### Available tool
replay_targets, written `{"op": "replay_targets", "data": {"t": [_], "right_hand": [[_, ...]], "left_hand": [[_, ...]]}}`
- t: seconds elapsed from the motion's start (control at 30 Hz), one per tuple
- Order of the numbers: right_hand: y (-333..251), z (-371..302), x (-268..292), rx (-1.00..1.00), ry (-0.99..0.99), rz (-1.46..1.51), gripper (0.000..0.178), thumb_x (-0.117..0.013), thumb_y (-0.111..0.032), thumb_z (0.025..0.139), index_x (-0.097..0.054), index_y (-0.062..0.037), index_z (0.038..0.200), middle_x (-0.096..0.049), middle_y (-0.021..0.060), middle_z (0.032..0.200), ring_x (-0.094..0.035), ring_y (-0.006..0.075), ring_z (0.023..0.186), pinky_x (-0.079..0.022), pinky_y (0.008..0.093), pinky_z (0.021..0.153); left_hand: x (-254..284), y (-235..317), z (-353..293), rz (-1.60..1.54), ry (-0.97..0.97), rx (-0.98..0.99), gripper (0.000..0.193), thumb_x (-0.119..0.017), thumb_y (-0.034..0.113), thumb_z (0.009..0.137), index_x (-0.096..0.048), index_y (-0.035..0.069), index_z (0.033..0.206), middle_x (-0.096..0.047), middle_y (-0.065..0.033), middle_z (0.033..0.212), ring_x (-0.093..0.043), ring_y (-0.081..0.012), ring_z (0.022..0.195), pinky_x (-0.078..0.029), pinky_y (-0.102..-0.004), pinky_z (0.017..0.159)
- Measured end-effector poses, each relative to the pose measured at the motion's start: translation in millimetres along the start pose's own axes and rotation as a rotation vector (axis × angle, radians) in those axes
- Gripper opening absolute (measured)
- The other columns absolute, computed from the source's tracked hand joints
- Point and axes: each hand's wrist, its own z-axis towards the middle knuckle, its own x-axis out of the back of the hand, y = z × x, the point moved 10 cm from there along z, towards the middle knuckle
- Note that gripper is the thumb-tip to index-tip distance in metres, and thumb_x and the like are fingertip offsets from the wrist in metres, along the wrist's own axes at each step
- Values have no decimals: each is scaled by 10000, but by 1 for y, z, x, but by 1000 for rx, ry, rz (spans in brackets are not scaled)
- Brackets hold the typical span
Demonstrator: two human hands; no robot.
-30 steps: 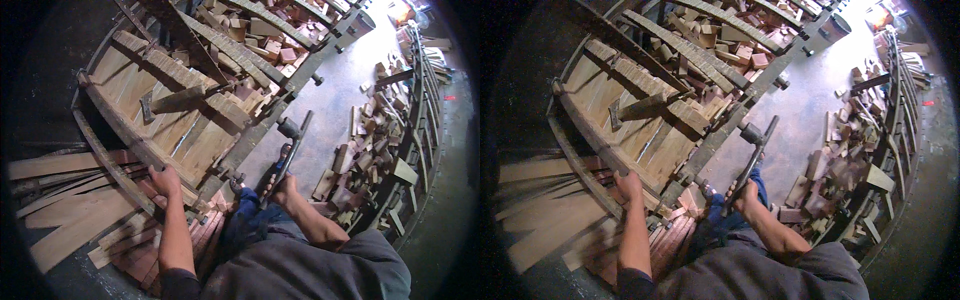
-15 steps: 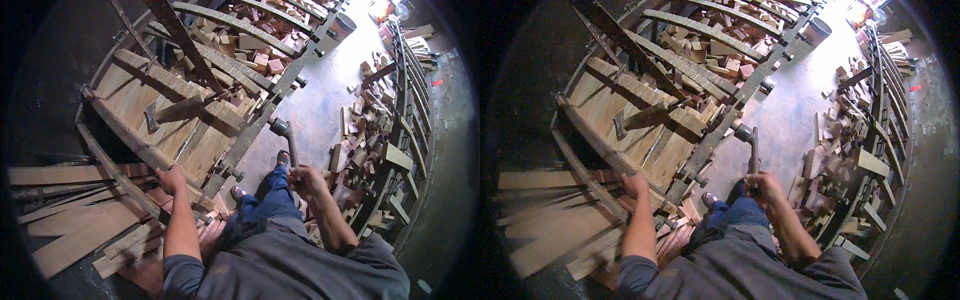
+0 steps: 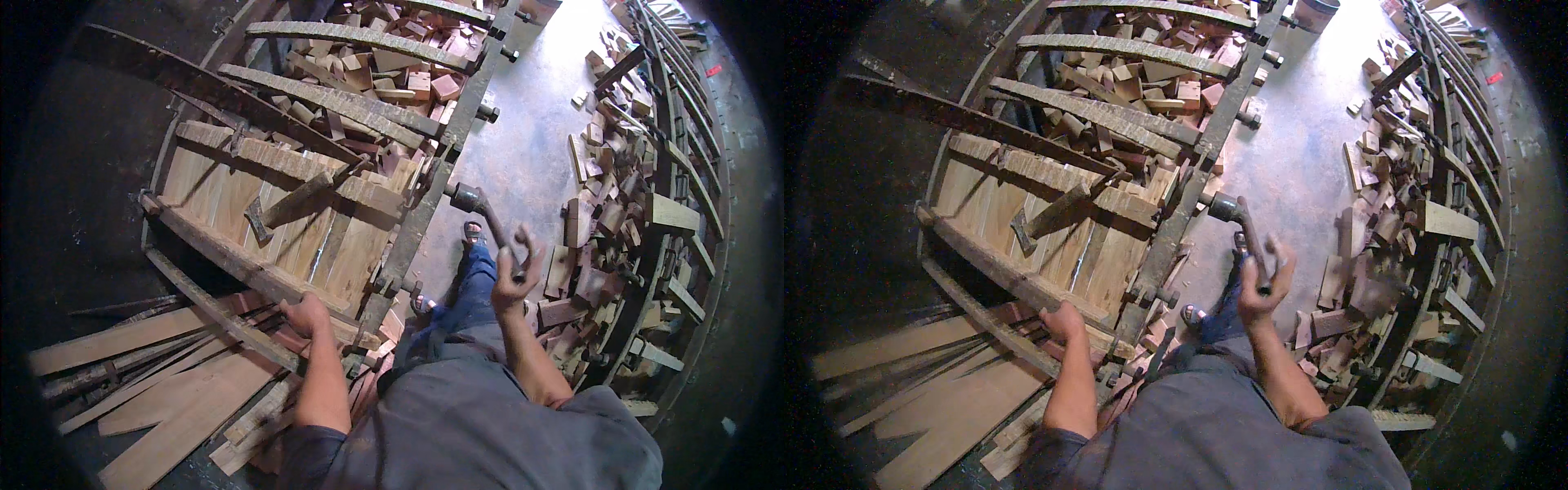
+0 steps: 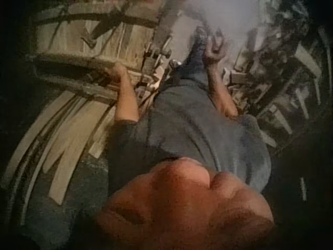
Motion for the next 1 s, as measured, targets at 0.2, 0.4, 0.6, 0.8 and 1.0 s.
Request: {"op": "replay_targets", "data": {"t": [0.2,0.4,0.6,0.8,1.0], "right_hand": [[33,81,-18,-182,212,410,253,-515,9,886,-637,72,1099,-642,107,822,-632,198,737,-529,320,727],[78,142,-27,-246,290,296,224,-540,-30,888,-605,67,1080,-585,86,781,-595,163,637,-517,284,610],[151,195,-49,-270,259,247,274,-595,-54,830,-595,94,1061,-582,82,717,-581,159,558,-524,293,557],[231,241,-97,-522,76,124,231,-580,-51,784,-606,70,979,-569,82,684,-574,182,525,-509,320,502],[349,229,-147,-894,-78,147,41,-568,-6,769,-530,-7,753,-512,75,593,-515,203,442,-451,335,427]], "left_hand": [[-3,-6,0,1,-3,-1,580,-597,217,824,-498,11,1356,-556,-281,1338,-581,-444,1177,-471,-495,976],[-10,-20,5,-95,1,5,585,-601,202,839,-481,-9,1371,-544,-271,1359,-582,-420,1185,-460,-486,998],[17,36,-25,99,-23,35,634,-624,257,833,-481,18,1403,-566,-217,1365,-578,-405,1188,-446,-490,999],[6,7,-9,159,73,-81,595,-616,286,834,-542,-10,1345,-585,-242,1333,-555,-415,1207,-423,-457,1040],[2,-13,-1,102,92,-164,575,-606,223,860,-516,-79,1341,-572,-275,1333,-548,-394,1244,-414,-421,1076]]}}
